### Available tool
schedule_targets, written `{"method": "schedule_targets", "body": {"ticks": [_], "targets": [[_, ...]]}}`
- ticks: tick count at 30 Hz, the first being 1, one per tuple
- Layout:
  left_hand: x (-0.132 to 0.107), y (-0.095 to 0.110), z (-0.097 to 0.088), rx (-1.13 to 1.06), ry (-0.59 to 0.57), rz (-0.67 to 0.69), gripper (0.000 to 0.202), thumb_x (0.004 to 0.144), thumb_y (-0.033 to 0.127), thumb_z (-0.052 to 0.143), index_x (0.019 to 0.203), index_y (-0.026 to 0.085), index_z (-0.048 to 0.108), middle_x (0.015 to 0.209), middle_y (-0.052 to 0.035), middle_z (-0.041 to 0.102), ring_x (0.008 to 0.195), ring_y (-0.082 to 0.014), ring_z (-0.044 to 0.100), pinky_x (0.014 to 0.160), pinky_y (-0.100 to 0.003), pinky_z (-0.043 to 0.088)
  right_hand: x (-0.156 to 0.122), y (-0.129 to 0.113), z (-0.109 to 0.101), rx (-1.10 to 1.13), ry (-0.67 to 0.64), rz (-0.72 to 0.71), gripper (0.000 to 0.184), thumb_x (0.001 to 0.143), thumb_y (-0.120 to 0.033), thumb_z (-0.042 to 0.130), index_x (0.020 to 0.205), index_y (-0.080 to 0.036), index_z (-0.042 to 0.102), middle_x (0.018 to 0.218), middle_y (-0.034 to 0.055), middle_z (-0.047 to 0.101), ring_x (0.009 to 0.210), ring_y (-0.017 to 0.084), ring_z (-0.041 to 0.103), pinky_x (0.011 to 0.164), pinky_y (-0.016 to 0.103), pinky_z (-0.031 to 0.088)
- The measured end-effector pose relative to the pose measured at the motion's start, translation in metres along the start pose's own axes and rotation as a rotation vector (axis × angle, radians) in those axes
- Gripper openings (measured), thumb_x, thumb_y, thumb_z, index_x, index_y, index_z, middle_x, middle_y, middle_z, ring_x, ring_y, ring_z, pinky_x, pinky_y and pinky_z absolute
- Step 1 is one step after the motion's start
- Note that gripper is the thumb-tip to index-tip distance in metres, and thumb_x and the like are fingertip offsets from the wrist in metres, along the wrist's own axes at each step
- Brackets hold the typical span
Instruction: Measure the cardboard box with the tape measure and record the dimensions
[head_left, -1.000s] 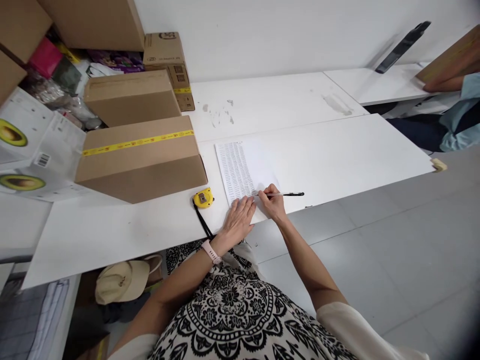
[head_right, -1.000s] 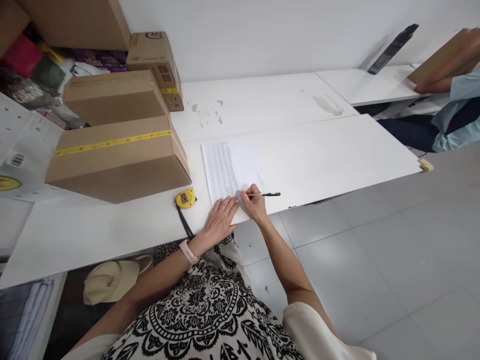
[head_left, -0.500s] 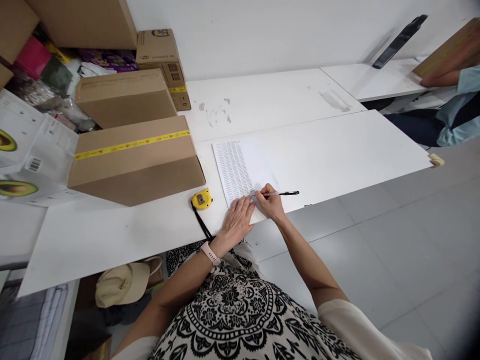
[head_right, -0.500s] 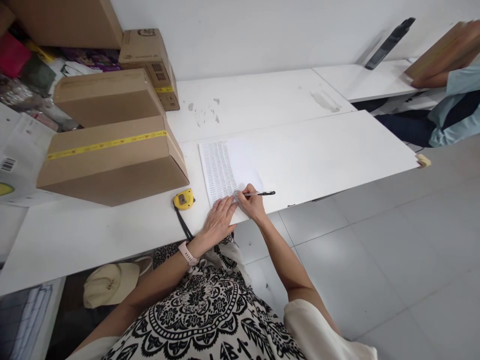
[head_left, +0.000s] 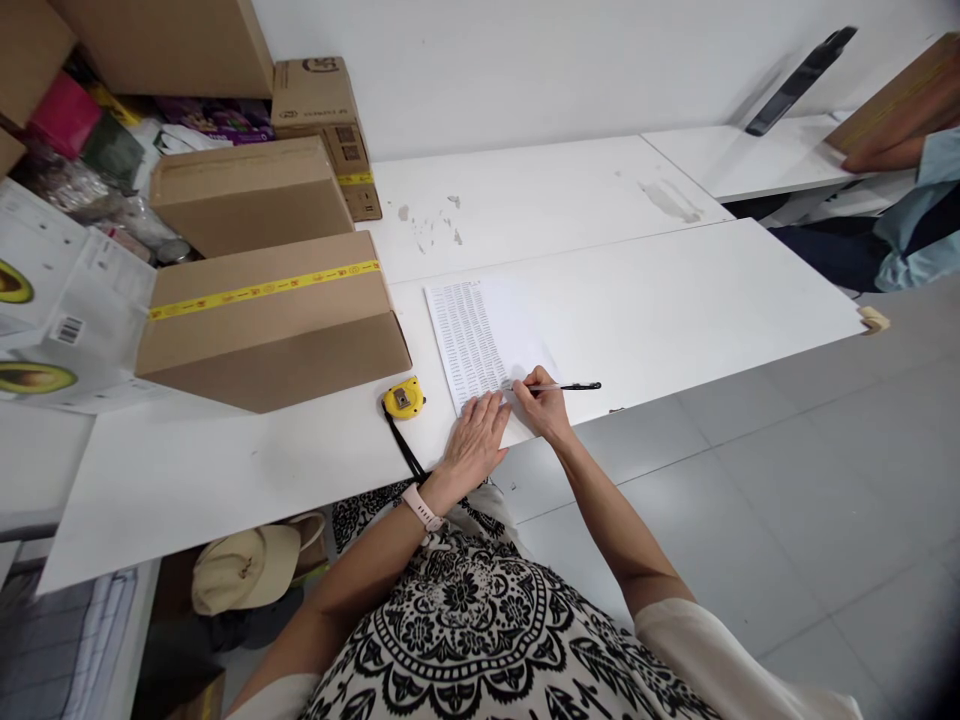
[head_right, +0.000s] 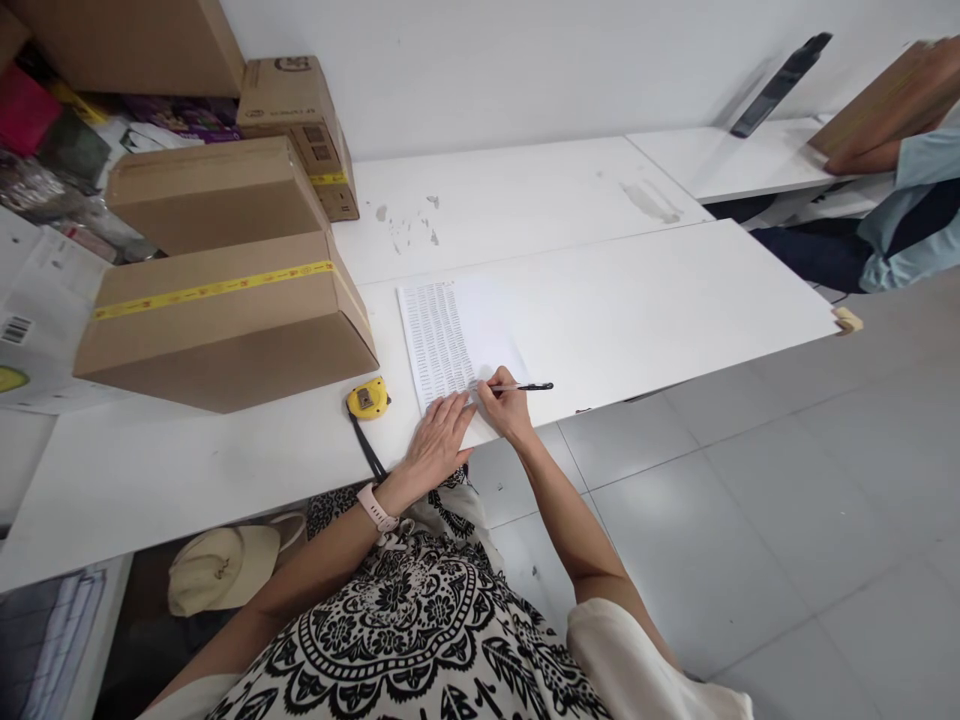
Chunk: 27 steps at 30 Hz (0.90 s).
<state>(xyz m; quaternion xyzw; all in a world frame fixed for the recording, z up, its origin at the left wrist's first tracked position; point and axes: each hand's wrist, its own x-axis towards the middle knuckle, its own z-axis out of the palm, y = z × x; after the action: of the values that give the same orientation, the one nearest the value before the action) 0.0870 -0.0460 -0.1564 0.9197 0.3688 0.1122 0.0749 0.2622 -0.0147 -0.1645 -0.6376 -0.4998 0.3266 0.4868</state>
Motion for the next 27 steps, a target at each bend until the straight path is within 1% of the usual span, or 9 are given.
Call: {"method": "schedule_targets", "body": {"ticks": [3, 8, 15, 20, 23, 27], "targets": [[-0.0003, 0.0001, -0.0002, 0.002, 0.006, 0.005, 0.068, 0.088, 0.025, 0.066, 0.147, 0.006, 0.039, 0.158, -0.0251, 0.041, 0.148, -0.0361, 0.036, 0.122, -0.053, 0.027, 0.0003, 0.0006, 0.0000, -0.013, -0.004, 0.000, 0.028, 0.080, -0.037, 0.062, 0.067, -0.025, 0.041, 0.059, -0.0062, 0.043, 0.057, 0.013, 0.040, 0.057, 0.028, 0.033], [-0.0001, 0.0002, -0.0009, -0.003, 0.009, 0.007, 0.068, 0.089, 0.025, 0.065, 0.148, 0.009, 0.036, 0.157, -0.0247, 0.042, 0.148, -0.0354, 0.037, 0.120, -0.054, 0.029, 0.0002, -0.0008, -0.0001, -0.011, 0.000, 0.009, 0.027, 0.079, -0.037, 0.062, 0.067, -0.025, 0.041, 0.058, -0.0060, 0.044, 0.057, 0.013, 0.040, 0.057, 0.028, 0.033], [0.0008, 0.0008, -0.0016, 0.019, -0.016, 0.002, 0.069, 0.087, 0.027, 0.069, 0.146, 0.005, 0.040, 0.157, -0.0254, 0.041, 0.148, -0.0364, 0.037, 0.123, -0.052, 0.027, 0.0004, -0.0019, 0.0000, -0.006, 0.019, -0.010, 0.027, 0.080, -0.038, 0.061, 0.067, -0.025, 0.041, 0.058, -0.0061, 0.043, 0.057, 0.013, 0.039, 0.058, 0.029, 0.033], [0.0009, 0.0006, -0.0014, -0.006, -0.020, -0.004, 0.070, 0.088, 0.026, 0.067, 0.148, 0.008, 0.037, 0.158, -0.0252, 0.041, 0.149, -0.0352, 0.035, 0.122, -0.053, 0.028, 0.0003, -0.0002, 0.0000, -0.011, 0.018, -0.011, 0.027, 0.079, -0.037, 0.062, 0.066, -0.024, 0.041, 0.059, -0.0062, 0.042, 0.058, 0.013, 0.039, 0.058, 0.028, 0.033], [0.0008, 0.0001, -0.0008, -0.007, -0.014, 0.002, 0.070, 0.088, 0.026, 0.066, 0.149, 0.010, 0.036, 0.157, -0.0247, 0.041, 0.149, -0.0352, 0.036, 0.121, -0.054, 0.029, 0.0005, 0.0006, -0.0001, -0.010, 0.039, -0.004, 0.026, 0.079, -0.036, 0.061, 0.067, -0.025, 0.041, 0.058, -0.0062, 0.043, 0.058, 0.013, 0.039, 0.058, 0.028, 0.033], [0.0007, -0.0003, 0.0007, 0.000, -0.005, 0.005, 0.069, 0.088, 0.026, 0.067, 0.147, 0.008, 0.038, 0.157, -0.0251, 0.042, 0.149, -0.0355, 0.036, 0.122, -0.053, 0.028, 0.0006, 0.0015, -0.0001, -0.014, 0.042, 0.002, 0.026, 0.080, -0.036, 0.062, 0.067, -0.025, 0.042, 0.059, -0.0060, 0.044, 0.058, 0.013, 0.040, 0.059, 0.029, 0.034]]}}
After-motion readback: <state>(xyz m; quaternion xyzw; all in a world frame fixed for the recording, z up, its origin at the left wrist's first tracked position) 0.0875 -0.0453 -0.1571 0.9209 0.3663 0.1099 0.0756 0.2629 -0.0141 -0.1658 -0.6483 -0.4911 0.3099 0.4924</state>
